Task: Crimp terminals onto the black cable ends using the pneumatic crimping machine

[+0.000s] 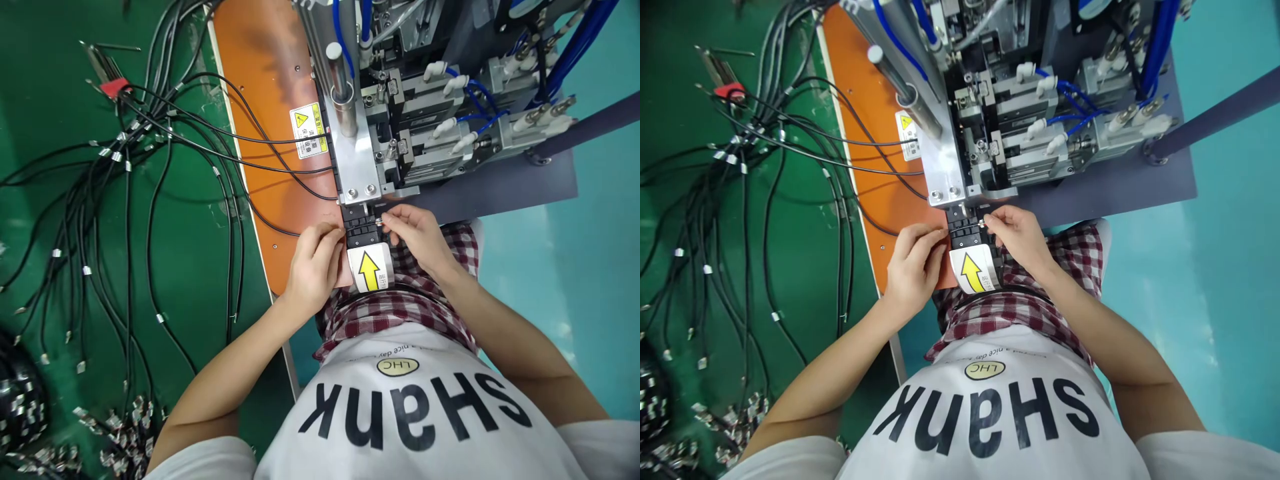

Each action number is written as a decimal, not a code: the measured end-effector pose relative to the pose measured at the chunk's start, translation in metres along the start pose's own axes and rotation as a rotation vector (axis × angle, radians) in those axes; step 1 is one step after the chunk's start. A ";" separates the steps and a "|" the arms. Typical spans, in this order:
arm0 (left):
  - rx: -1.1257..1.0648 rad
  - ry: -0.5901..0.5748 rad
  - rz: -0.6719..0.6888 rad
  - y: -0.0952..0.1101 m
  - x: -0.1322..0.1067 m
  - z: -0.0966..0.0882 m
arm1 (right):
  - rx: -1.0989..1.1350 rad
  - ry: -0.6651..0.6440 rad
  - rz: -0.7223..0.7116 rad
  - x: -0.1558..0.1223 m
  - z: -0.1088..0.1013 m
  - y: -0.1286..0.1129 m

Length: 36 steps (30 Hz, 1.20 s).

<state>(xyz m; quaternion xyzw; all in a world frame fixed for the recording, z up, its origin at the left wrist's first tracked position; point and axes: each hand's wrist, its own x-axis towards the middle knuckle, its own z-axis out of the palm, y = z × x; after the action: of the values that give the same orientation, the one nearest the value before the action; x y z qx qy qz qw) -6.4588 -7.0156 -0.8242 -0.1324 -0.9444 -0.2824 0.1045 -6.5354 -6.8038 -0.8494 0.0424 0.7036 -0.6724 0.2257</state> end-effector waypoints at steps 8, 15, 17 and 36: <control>0.128 -0.147 0.117 -0.017 -0.019 -0.006 | -0.103 -0.039 -0.026 0.002 -0.003 -0.005; 0.167 -0.056 0.026 -0.008 -0.018 -0.002 | 0.050 -0.090 0.073 0.008 -0.005 0.002; 0.184 0.015 0.027 -0.006 -0.019 -0.001 | 0.064 -0.106 0.085 0.008 -0.007 0.003; 0.225 0.067 -0.032 -0.008 0.005 -0.003 | 0.130 0.000 0.183 -0.034 -0.028 0.031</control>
<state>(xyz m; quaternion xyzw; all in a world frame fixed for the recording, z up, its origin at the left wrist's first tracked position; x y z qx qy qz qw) -6.4657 -7.0231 -0.8244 -0.0954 -0.9680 -0.1804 0.1459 -6.5012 -6.7653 -0.8655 0.1211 0.6515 -0.6933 0.2831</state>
